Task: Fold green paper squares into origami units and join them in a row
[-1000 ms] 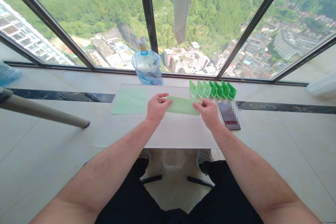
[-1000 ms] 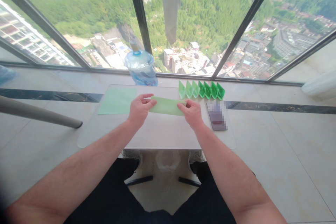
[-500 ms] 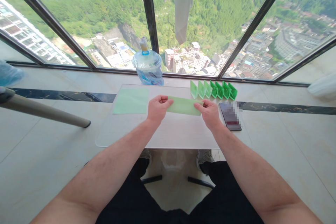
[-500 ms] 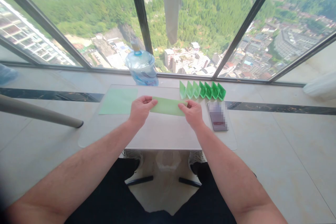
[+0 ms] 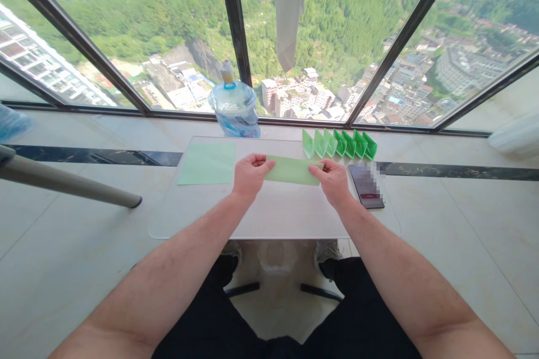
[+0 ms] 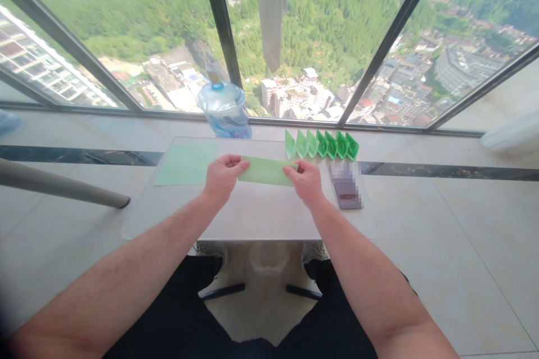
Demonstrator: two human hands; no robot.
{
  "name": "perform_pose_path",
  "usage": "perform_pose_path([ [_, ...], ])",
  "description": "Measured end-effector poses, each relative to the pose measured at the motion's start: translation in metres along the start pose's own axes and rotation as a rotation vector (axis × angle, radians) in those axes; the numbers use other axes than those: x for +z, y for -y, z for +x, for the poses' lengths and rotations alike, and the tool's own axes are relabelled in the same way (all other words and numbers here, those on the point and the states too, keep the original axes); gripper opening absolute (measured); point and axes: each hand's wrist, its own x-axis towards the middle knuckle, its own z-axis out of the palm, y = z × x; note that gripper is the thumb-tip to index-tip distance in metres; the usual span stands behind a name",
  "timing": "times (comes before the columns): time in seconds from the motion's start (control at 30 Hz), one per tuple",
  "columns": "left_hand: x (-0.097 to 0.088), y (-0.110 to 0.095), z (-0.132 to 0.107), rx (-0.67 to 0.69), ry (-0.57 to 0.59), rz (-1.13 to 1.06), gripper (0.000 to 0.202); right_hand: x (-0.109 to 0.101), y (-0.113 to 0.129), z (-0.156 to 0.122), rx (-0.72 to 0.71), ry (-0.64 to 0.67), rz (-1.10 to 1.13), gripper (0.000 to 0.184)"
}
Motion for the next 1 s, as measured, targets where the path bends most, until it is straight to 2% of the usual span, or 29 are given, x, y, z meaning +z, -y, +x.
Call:
perform_pose_path([
  [0.53, 0.004, -0.002, 0.001, -0.02, -0.01, -0.035, 0.036, 0.001, 0.001, 0.001, -0.022, 0.009, -0.007, 0.028],
  [1.0, 0.004, -0.01, -0.001, -0.008, -0.038, 0.023, 0.034, -0.001, 0.01, 0.001, 0.013, 0.046, -0.004, 0.03],
])
